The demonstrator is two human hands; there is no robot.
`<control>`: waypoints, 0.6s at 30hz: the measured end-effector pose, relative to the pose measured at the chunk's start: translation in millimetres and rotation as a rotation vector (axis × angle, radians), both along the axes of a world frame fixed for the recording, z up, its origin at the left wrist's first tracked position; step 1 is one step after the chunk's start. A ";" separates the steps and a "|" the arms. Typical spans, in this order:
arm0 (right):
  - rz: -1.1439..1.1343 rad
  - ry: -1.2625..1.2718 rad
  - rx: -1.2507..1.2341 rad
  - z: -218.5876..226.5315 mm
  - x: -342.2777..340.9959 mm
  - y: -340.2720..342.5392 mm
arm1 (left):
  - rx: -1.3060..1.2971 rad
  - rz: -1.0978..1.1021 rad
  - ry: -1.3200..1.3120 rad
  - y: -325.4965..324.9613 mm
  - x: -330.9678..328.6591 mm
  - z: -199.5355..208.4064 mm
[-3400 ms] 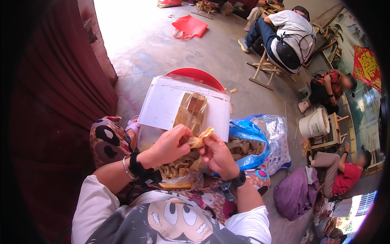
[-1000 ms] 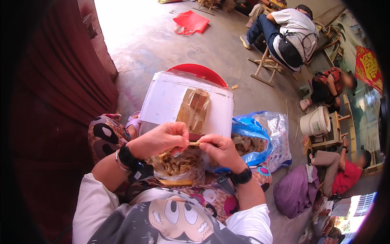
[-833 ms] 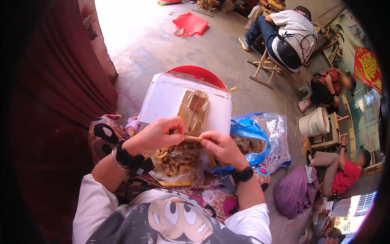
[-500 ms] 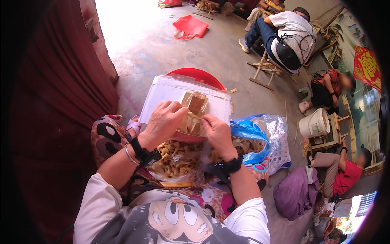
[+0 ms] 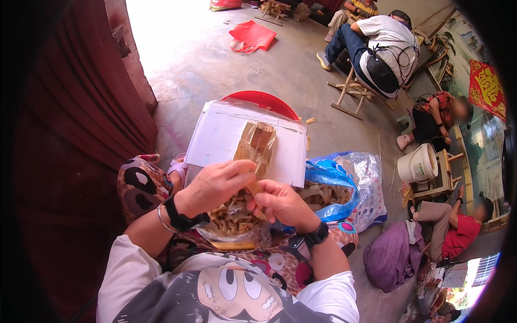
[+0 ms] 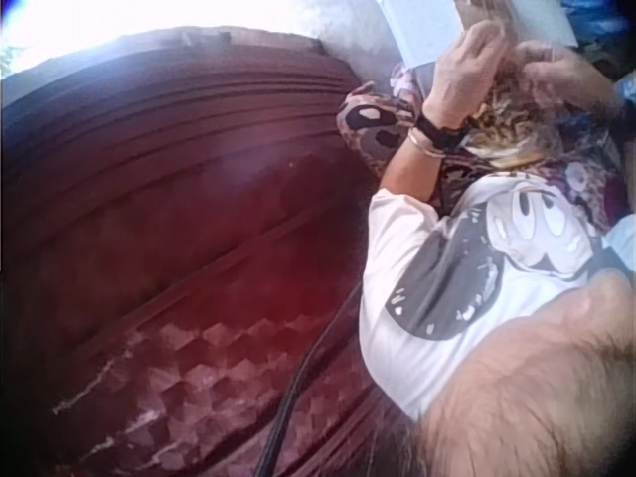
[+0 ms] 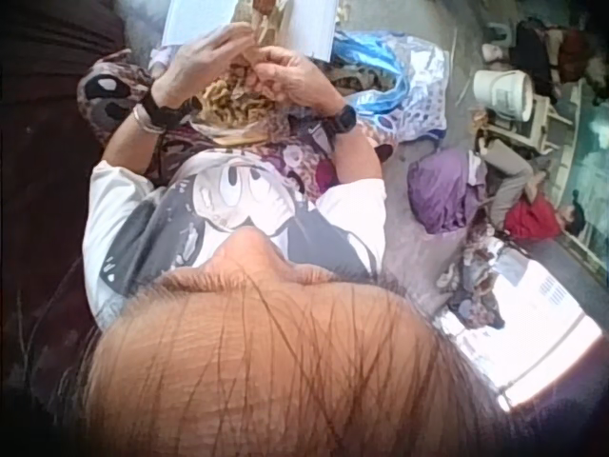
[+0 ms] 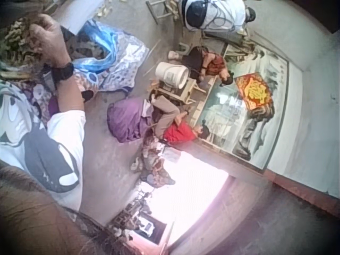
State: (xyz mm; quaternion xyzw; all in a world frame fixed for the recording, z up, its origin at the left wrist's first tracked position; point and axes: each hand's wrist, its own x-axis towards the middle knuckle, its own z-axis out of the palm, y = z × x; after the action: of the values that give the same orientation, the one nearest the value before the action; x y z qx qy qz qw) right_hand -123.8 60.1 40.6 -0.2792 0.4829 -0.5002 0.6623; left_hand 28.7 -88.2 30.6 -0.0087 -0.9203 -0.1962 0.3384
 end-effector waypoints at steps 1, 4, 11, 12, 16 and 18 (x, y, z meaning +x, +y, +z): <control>0.067 -0.018 0.028 -0.5 -5.9 2.3 | 0.020 0.058 -0.005 -7.3 2.5 0.3; 0.077 -0.111 0.118 -7.4 -33.6 12.1 | 0.084 0.181 -0.142 -16.6 8.0 -0.4; -0.126 0.534 -0.376 -1.6 -9.2 6.2 | 0.990 -0.291 -0.744 15.6 4.5 -10.1; -0.095 0.872 -0.466 -6.7 -3.8 5.1 | 1.197 -0.352 -0.759 15.3 4.3 -4.7; -0.206 0.613 -0.276 -18.8 -3.5 7.3 | 1.661 -0.439 -0.408 0.5 4.8 -4.5; -0.194 0.388 -0.223 -16.0 -2.4 9.1 | 1.523 -0.366 -0.355 8.7 0.0 -1.8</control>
State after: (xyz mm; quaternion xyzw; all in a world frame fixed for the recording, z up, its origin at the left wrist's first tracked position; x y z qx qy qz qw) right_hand -126.2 69.1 24.5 -0.3938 0.5676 -0.5484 0.4711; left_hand 28.6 -79.5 28.8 0.1050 -0.5576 -0.8211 0.0625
